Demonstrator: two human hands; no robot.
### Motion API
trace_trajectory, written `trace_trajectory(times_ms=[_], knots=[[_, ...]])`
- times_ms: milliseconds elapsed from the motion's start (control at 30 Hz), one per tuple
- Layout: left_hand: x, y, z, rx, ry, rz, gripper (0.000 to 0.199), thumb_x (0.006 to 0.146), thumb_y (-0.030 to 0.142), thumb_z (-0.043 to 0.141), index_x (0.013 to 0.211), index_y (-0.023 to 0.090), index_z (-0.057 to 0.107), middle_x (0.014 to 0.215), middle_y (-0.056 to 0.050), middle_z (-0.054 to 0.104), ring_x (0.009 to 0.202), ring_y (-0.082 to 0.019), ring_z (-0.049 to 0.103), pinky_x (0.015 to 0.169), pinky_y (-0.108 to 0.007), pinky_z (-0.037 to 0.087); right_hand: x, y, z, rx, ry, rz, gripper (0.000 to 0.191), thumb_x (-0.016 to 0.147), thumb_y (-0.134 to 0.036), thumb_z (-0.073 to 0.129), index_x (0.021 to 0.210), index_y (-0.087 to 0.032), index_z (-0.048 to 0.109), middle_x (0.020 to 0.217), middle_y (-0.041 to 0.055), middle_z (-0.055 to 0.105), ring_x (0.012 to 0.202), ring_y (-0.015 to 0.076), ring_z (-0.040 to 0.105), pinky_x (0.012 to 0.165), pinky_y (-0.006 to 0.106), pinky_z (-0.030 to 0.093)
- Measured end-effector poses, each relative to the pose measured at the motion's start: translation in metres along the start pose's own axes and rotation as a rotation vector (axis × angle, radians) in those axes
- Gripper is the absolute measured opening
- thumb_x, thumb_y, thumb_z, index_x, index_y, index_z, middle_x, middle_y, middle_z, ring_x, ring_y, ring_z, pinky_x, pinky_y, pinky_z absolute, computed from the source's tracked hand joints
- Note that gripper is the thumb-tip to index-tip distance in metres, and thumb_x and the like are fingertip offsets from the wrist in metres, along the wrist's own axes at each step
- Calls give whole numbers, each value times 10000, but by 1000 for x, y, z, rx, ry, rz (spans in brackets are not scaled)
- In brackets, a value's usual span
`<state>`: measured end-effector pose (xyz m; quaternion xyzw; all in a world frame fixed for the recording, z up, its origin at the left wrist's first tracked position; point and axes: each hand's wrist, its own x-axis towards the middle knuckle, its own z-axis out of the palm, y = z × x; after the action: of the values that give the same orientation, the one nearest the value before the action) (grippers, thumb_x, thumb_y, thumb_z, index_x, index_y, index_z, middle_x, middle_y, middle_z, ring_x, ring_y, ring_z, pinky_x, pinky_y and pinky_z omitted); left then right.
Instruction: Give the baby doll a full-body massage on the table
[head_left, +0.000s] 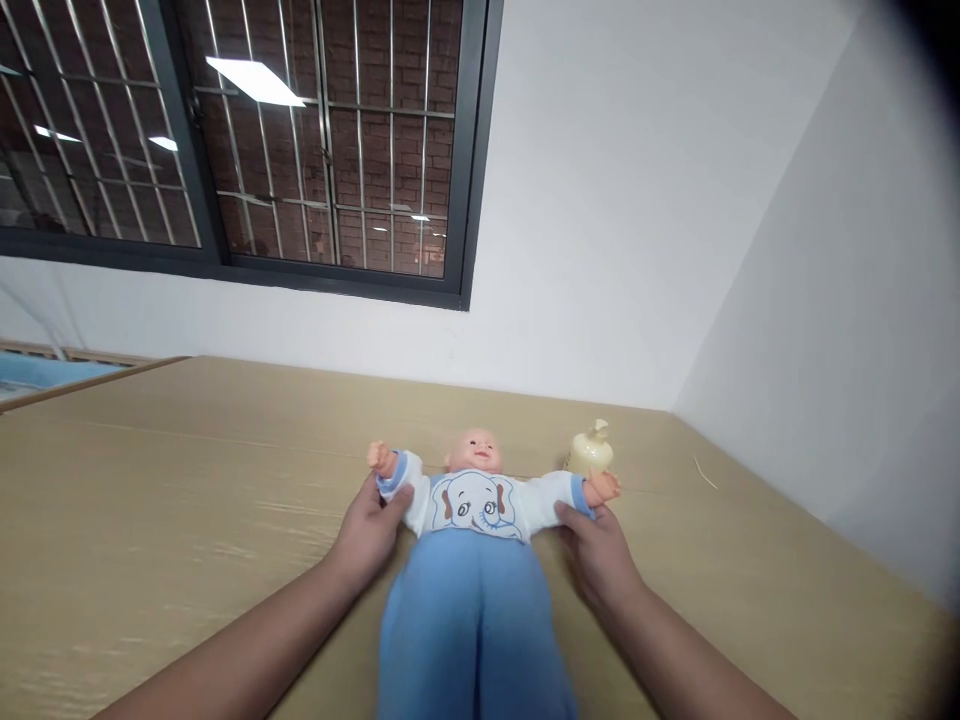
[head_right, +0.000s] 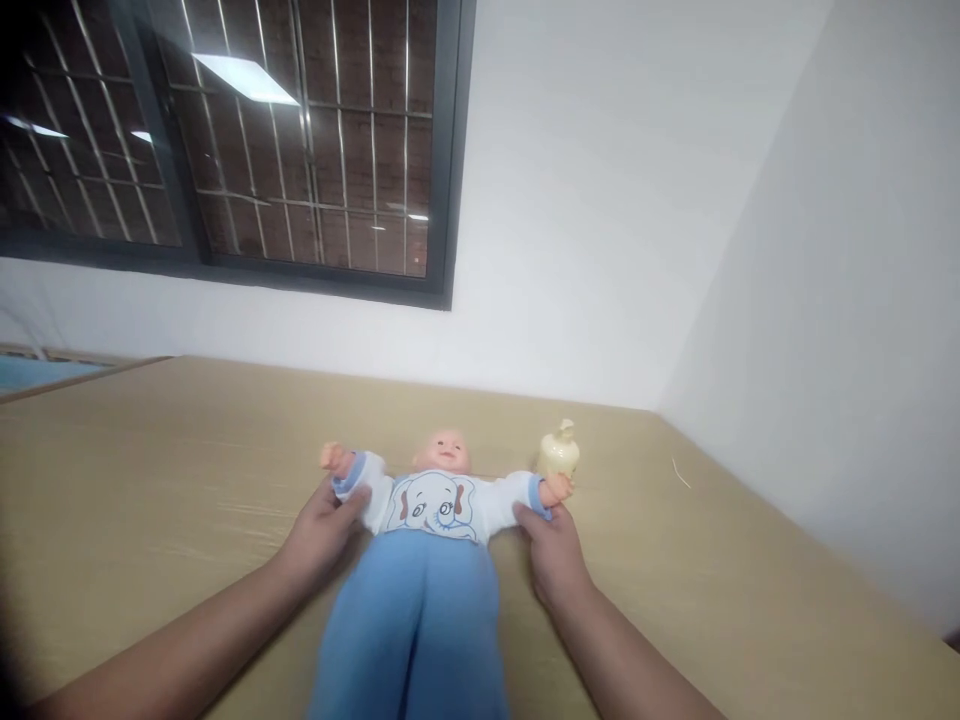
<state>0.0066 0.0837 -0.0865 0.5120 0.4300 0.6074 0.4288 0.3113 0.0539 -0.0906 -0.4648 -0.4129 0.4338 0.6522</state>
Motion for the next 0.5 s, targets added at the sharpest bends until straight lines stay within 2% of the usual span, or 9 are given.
trace_trajectory(times_ms=[100, 200, 267, 367, 500], knots=[[6, -5, -1, -267, 53, -192, 429, 843, 325, 730, 1226, 181, 603, 1258, -138, 698, 1137, -295, 683, 922, -418, 578, 5, 3, -3, 219, 14, 147, 398, 763, -265, 752, 1142, -184, 664, 1164, 98, 751, 1110, 313, 707, 971, 508, 586], [9, -7, -3, -442, 131, -407, 361, 873, 171, 676, 1225, 180, 600, 1269, -141, 695, 1132, -281, 694, 922, -427, 602, 12, 10, -9, 275, 8, 256, 316, 779, -208, 694, 1092, -178, 661, 1118, 98, 765, 1055, 295, 734, 984, 526, 584], [11, -9, -5, -506, 166, -492, 306, 894, 133, 641, 1198, 143, 610, 1235, -169, 705, 1114, -286, 705, 919, -432, 615, 17, 16, -13, 262, -7, 273, 256, 791, -204, 671, 1046, -180, 664, 1084, 98, 773, 1040, 291, 741, 992, 528, 582], [14, -12, -5, -537, 179, -515, 256, 913, 136, 626, 1169, 114, 623, 1179, -186, 722, 1095, -286, 716, 907, -410, 630, 21, 19, -14, 228, -28, 250, 231, 794, -217, 681, 1022, -183, 669, 1075, 100, 773, 1056, 291, 735, 995, 517, 585], [10, -7, -2, -484, 146, -385, 311, 870, 175, 702, 1175, 153, 646, 1186, -147, 730, 1102, -277, 710, 918, -396, 619, 13, 10, -5, 200, -9, 130, 381, 771, -272, 753, 1127, -179, 654, 1194, 105, 736, 1146, 312, 692, 1005, 522, 571]])
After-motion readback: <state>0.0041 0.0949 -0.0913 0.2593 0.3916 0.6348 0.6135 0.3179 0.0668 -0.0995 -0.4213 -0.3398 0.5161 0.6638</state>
